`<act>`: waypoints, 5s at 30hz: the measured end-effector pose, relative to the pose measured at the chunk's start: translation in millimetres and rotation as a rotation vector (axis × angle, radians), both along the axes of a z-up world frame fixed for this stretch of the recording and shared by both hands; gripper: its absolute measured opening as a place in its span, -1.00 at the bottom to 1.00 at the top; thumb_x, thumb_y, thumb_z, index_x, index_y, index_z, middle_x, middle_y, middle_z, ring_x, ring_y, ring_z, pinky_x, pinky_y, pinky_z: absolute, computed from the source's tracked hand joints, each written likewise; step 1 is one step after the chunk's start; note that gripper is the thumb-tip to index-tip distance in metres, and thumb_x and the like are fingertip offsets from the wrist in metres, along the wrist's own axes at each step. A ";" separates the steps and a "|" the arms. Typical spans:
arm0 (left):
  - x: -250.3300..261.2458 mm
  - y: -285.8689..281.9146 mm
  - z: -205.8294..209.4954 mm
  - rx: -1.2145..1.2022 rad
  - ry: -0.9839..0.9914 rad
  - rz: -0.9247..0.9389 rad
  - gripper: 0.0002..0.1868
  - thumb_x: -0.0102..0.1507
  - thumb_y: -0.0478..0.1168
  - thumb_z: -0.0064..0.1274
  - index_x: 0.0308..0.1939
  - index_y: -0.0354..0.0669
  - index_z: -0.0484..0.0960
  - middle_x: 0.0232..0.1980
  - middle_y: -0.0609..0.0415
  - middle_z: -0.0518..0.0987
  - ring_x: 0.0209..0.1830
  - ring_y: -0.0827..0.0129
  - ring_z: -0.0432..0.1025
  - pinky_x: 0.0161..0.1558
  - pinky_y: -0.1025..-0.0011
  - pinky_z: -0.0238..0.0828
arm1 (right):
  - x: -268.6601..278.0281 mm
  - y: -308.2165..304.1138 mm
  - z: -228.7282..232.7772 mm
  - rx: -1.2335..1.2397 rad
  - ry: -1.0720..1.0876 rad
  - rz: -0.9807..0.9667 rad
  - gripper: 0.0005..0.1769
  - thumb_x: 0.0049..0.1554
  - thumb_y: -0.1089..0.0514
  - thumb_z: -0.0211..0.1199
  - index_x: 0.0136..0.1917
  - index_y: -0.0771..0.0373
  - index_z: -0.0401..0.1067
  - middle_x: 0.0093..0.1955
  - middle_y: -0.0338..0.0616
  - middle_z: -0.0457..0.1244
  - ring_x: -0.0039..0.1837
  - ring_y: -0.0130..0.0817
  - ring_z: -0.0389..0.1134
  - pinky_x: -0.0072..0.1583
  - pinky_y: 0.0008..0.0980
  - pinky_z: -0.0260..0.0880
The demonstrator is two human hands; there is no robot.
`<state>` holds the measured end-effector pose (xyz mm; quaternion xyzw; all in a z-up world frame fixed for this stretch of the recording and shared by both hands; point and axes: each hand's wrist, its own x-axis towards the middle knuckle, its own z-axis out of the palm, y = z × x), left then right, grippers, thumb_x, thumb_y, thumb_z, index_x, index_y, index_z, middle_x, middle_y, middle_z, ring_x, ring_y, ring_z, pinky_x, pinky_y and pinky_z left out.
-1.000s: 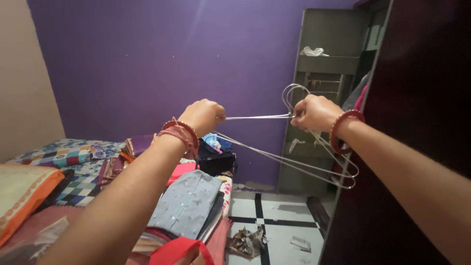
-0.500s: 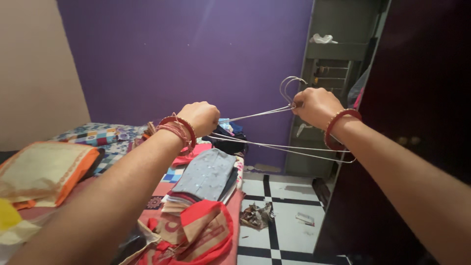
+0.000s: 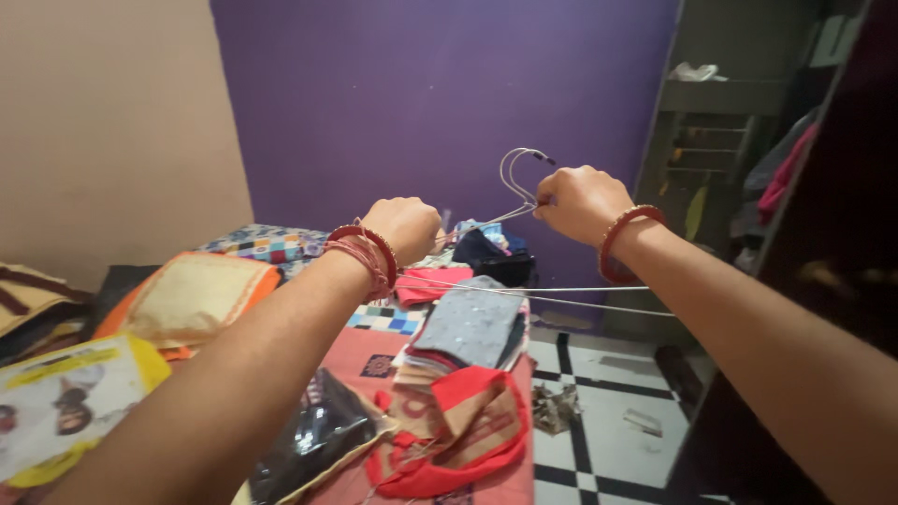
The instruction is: The person removes jackets from plastic bags, places them on hangers, and hangs them in a wardrobe. The person handles a pink jacket, a black jacket, and a light purple jacket, placing each on a hanger and hanging it on the wardrobe rail.
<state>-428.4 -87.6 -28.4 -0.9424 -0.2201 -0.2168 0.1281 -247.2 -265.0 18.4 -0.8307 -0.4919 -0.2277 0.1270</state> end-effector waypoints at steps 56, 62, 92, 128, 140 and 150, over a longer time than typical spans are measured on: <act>-320.2 694.3 -151.9 -0.078 0.009 -0.094 -0.86 0.15 -0.29 0.07 -0.28 -0.13 0.73 -0.21 -0.20 0.66 -0.14 -0.11 0.57 -0.10 0.00 0.51 | -332.8 708.3 -168.6 0.019 0.071 0.453 -0.72 0.06 0.02 0.28 0.03 0.04 0.61 -0.07 0.03 0.40 0.00 0.08 0.42 0.05 0.02 0.41; -367.8 794.6 -196.1 -0.081 0.030 -0.109 -0.80 0.19 -0.39 -0.01 -0.26 -0.18 0.74 -0.18 -0.27 0.66 -0.11 -0.11 0.58 -0.06 0.01 0.52 | -377.6 786.7 -211.7 -0.073 0.206 0.286 -0.77 0.13 -0.01 0.22 -0.02 0.08 0.60 -0.09 0.00 0.43 0.02 0.02 0.45 0.09 -0.01 0.42; -460.4 931.2 -515.2 -0.422 0.519 0.283 -0.65 0.28 -0.15 0.03 0.17 0.08 0.56 0.15 0.04 0.61 0.20 0.15 0.53 0.26 -0.15 0.26 | -419.8 878.2 -606.3 -0.275 0.585 0.174 -0.69 0.13 0.18 0.17 0.11 0.03 0.60 0.00 0.05 0.42 0.06 0.04 0.45 0.11 -0.05 0.43; -252.8 648.3 -551.6 -0.455 0.584 -0.463 -0.70 0.24 -0.23 0.05 0.02 -0.01 0.74 0.22 -0.07 0.58 0.23 0.01 0.49 0.17 0.09 0.47 | -391.8 608.9 -580.7 -0.647 0.582 -0.469 -0.34 0.00 -0.34 0.38 0.11 0.20 0.45 0.12 0.08 0.34 0.16 0.03 0.42 0.15 -0.04 0.44; -212.5 545.4 -652.7 -0.058 0.287 -0.615 -0.74 0.28 -0.13 0.02 0.03 0.00 0.62 0.20 -0.01 0.46 0.40 0.02 0.21 0.33 -0.24 0.07 | -369.8 519.8 -645.9 -0.466 0.420 -0.403 -0.71 0.03 0.18 0.21 0.06 0.10 0.40 0.00 0.02 0.34 0.04 0.03 0.44 0.05 -0.01 0.45; -165.9 547.4 -564.2 -0.193 0.066 -0.566 -0.83 0.27 -0.23 -0.02 -0.25 -0.07 0.70 -0.07 0.00 0.62 -0.09 0.15 0.56 -0.17 0.17 0.53 | -321.7 485.8 -601.2 -0.118 0.215 -0.448 -0.86 0.21 0.25 0.09 0.07 0.25 0.27 -0.06 0.11 0.34 -0.07 0.13 0.43 -0.09 0.07 0.45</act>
